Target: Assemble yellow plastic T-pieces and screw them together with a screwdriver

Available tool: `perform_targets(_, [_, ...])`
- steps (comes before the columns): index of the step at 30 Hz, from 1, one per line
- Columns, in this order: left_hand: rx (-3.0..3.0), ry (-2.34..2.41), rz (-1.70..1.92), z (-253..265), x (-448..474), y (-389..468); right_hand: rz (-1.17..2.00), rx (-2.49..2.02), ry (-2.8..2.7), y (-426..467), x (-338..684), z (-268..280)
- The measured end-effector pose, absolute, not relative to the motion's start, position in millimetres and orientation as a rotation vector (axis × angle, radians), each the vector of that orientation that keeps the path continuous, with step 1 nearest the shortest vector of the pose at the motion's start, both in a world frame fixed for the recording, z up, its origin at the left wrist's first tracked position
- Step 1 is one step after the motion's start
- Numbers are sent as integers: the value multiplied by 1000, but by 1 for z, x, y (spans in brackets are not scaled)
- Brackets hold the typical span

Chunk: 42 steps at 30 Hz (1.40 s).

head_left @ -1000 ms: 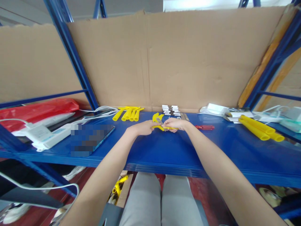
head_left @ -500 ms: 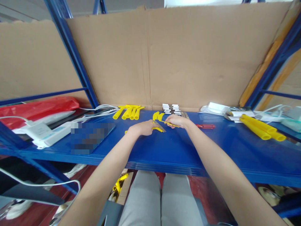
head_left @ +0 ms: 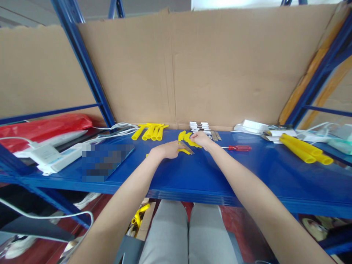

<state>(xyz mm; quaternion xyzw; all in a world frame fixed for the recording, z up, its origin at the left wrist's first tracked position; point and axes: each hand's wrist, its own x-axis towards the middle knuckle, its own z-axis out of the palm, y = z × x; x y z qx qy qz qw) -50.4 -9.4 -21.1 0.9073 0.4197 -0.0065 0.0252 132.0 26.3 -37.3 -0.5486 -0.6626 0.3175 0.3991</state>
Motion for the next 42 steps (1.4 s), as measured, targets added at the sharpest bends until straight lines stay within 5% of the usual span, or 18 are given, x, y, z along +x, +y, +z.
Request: perform_targets(42, [2742, 1459, -162, -22, -40, -21, 738, -1496, -1560, 19, 121, -36])
